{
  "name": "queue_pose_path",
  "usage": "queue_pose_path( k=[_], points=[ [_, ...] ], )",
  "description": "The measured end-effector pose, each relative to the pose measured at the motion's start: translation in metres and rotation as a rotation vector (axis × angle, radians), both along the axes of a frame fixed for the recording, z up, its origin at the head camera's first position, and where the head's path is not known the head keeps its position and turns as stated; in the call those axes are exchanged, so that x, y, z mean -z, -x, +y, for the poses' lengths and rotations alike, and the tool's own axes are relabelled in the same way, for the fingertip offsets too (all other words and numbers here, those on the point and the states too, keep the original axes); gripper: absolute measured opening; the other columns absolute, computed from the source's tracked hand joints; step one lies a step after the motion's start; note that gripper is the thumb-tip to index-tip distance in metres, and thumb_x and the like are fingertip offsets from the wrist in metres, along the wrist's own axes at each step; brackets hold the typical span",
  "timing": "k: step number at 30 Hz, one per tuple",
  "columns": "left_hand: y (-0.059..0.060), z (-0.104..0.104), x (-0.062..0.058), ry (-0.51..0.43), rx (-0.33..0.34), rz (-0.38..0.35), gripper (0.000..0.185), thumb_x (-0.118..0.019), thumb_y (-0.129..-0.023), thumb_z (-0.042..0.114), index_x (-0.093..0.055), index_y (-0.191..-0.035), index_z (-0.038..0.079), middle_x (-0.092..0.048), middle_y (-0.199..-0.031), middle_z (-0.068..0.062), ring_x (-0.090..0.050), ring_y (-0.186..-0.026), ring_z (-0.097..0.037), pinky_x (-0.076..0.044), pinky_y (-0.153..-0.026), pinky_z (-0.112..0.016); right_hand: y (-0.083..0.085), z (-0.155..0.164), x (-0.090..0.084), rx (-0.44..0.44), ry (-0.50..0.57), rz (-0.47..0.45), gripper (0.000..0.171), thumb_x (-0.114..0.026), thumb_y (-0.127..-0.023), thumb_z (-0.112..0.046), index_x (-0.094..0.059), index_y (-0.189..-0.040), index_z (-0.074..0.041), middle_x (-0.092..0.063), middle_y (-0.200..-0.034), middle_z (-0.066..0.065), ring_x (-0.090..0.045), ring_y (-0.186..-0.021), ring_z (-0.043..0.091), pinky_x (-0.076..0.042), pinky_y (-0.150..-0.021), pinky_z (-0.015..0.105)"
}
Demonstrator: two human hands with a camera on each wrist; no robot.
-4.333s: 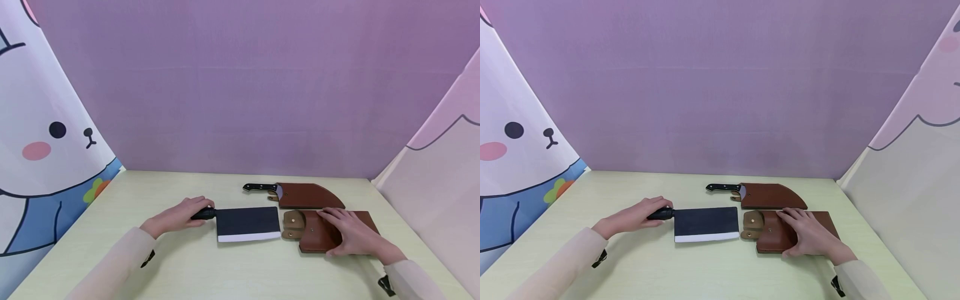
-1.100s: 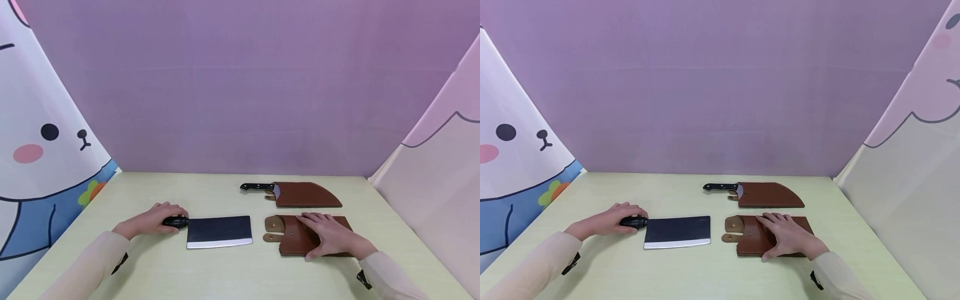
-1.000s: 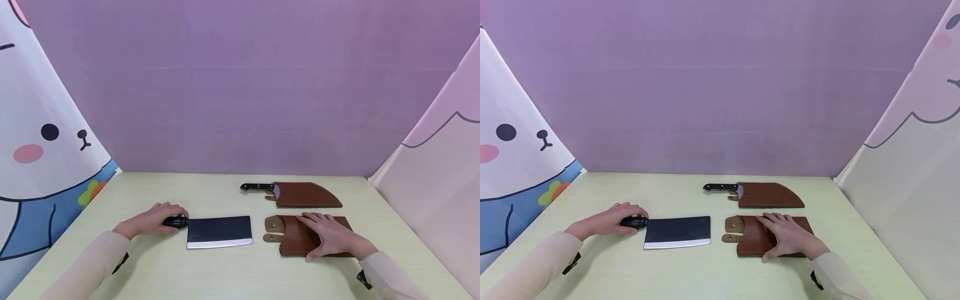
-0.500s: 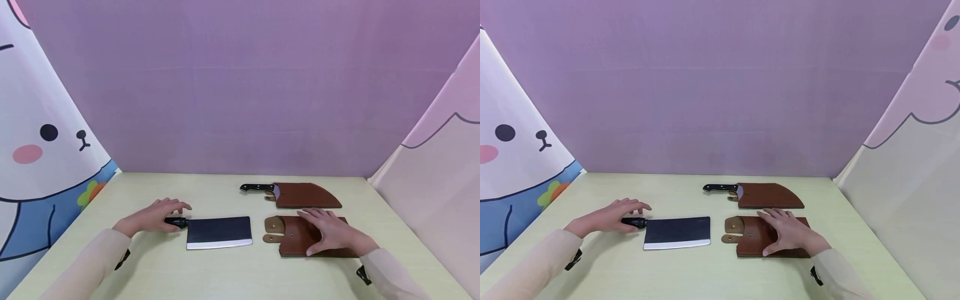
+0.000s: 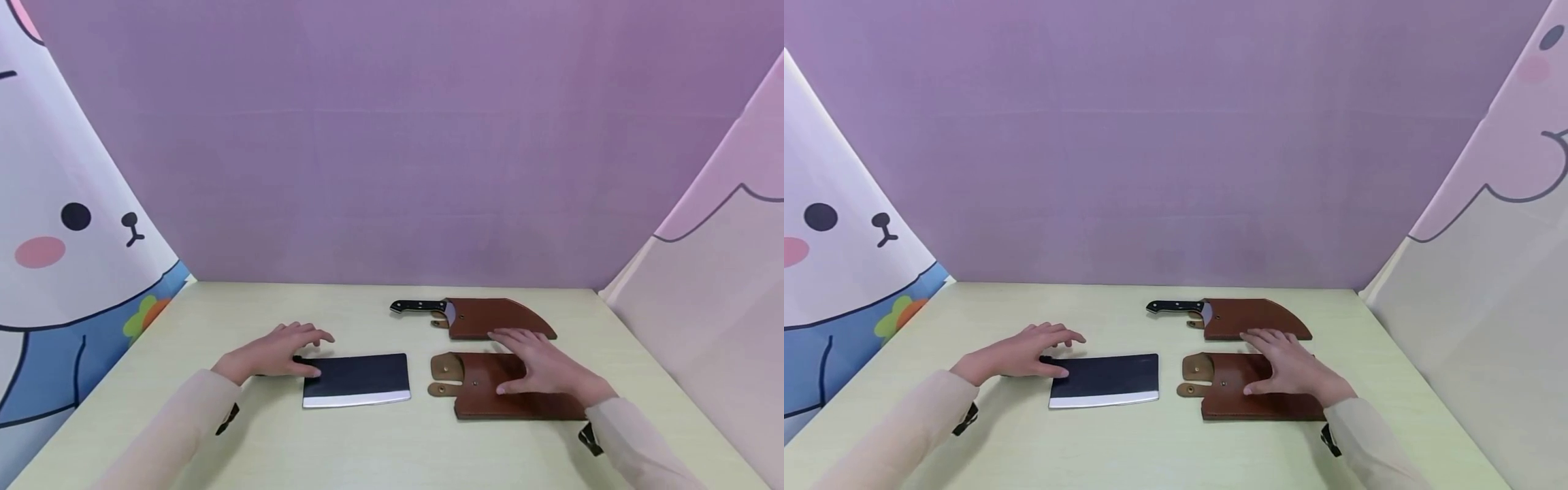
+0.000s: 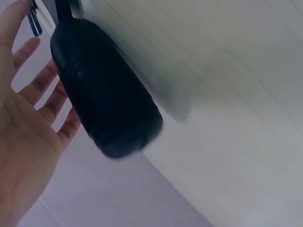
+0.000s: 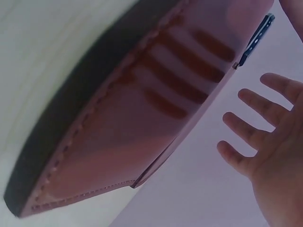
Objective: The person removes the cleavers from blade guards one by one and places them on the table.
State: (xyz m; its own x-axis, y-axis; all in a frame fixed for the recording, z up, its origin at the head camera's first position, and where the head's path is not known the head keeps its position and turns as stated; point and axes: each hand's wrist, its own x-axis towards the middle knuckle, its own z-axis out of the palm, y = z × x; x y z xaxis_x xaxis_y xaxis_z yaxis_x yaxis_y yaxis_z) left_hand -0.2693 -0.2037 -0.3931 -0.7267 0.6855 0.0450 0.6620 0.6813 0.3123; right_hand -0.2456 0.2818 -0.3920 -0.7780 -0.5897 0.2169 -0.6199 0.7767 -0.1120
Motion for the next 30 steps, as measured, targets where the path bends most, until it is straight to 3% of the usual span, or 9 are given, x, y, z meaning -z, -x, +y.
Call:
queue_pose_path(
  k=[7, 19, 30],
  points=[
    [0.004, 0.019, 0.004, -0.007, 0.006, 0.013, 0.054, -0.063, -0.082, 0.043, -0.048, -0.129, 0.02, -0.054, -0.108, 0.001, -0.047, -0.099, -0.018, -0.031, -0.088, -0.045, 0.009, 0.002, -0.001, 0.047, 0.001, 0.008, 0.084, -0.072, -0.068, -0.055, -0.046, -0.132, -0.007, -0.049, -0.132, 0.014, -0.044, -0.12, 0.035, -0.033, -0.09, 0.059],
    [0.02, 0.06, 0.012, -0.01, -0.052, 0.153, 0.051, -0.063, -0.083, 0.043, -0.049, -0.128, 0.024, -0.056, -0.111, 0.001, -0.05, -0.097, -0.015, -0.034, -0.085, -0.043, 0.026, 0.002, -0.001, 0.084, 0.011, 0.004, 0.078, -0.071, -0.071, -0.049, -0.048, -0.131, -0.005, -0.051, -0.129, 0.015, -0.044, -0.119, 0.036, -0.032, -0.094, 0.059],
    [0.033, 0.096, 0.009, 0.011, -0.124, 0.215, 0.05, -0.063, -0.083, 0.044, -0.049, -0.128, 0.028, -0.057, -0.11, 0.001, -0.052, -0.096, -0.02, -0.037, -0.084, -0.044, 0.041, 0.001, -0.002, 0.125, 0.004, -0.03, 0.077, -0.069, -0.074, -0.05, -0.046, -0.132, -0.006, -0.048, -0.132, 0.017, -0.042, -0.122, 0.037, -0.027, -0.097, 0.062]
  ],
)
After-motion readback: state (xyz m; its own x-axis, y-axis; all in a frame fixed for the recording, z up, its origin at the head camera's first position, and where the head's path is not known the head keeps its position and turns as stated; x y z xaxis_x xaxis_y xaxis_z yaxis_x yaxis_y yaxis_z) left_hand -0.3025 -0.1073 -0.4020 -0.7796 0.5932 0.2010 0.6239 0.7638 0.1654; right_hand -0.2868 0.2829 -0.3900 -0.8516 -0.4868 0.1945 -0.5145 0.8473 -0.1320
